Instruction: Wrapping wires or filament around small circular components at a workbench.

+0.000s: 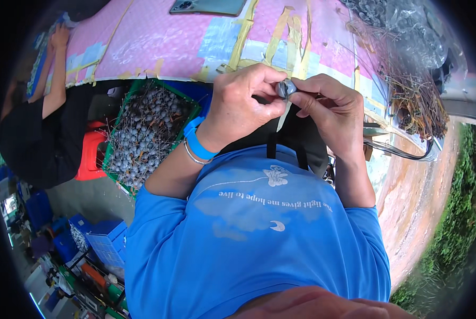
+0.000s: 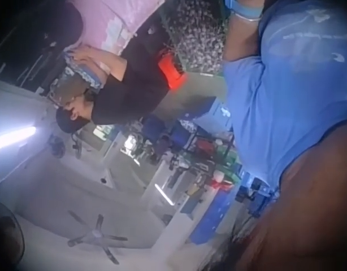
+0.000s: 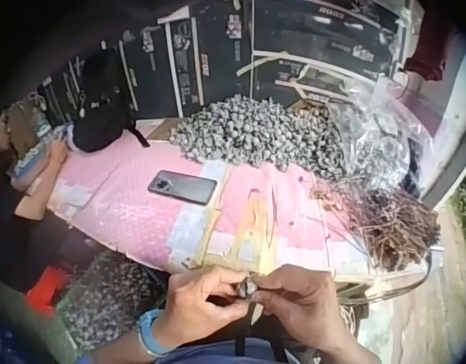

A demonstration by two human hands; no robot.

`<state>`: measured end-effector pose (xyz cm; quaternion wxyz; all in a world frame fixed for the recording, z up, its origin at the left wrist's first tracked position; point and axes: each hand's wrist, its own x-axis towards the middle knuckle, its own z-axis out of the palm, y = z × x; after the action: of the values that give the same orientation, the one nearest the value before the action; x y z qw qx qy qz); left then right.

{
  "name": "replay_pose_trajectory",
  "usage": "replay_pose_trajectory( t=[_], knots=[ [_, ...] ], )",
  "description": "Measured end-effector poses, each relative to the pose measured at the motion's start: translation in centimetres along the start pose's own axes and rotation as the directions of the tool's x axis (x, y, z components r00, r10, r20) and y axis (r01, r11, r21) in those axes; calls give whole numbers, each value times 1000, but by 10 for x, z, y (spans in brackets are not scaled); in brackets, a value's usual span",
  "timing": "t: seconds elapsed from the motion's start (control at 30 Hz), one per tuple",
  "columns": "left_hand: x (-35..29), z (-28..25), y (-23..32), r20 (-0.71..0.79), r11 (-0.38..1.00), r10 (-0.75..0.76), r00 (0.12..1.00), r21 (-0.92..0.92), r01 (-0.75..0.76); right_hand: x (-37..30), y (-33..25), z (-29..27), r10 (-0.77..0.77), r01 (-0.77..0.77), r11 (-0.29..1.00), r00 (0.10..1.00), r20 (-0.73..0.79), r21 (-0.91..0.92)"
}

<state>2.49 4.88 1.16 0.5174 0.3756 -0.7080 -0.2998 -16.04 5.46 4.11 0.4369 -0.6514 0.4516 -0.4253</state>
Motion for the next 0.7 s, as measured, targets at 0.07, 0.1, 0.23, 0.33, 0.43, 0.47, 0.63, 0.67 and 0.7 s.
replay_pose_trajectory(
  t=[0.07, 0.1, 0.23, 0.33, 0.43, 0.47, 0.63, 0.67, 0.7],
  knots=[
    [3, 4, -3, -23, 966, 181, 983, 193, -173, 2, 0, 3, 139, -141, 984, 990, 29, 109],
    [5, 6, -4, -27, 948, 233, 972, 230, -221, 2, 0, 5, 142, -143, 984, 990, 10, 105],
    [8, 7, -12, 22, 949, 187, 982, 255, -186, 8, 13, 0, 184, -183, 979, 983, 0, 86],
    [13, 7, -10, 59, 998, -64, 996, -21, 65, 16, 22, -13, 98, -100, 946, 995, 22, 307],
    [16, 9, -11, 142, 943, -161, 977, -271, 195, 19, 39, -23, 99, -124, 901, 992, 80, 417],
    [16, 11, -12, 173, 909, -188, 967, -342, 238, 20, 44, -25, 82, -139, 862, 987, 135, 488],
    [17, 17, -14, 230, 810, -290, 929, -459, 366, 24, 52, -28, 79, -173, 849, 976, 205, 500],
    [16, 18, -16, 211, 836, -259, 942, -440, 328, 25, 53, -27, 80, -184, 840, 972, 220, 511],
    [16, 19, -18, 192, 860, -228, 954, -421, 290, 26, 55, -26, 84, -188, 837, 972, 219, 514]
  ],
)
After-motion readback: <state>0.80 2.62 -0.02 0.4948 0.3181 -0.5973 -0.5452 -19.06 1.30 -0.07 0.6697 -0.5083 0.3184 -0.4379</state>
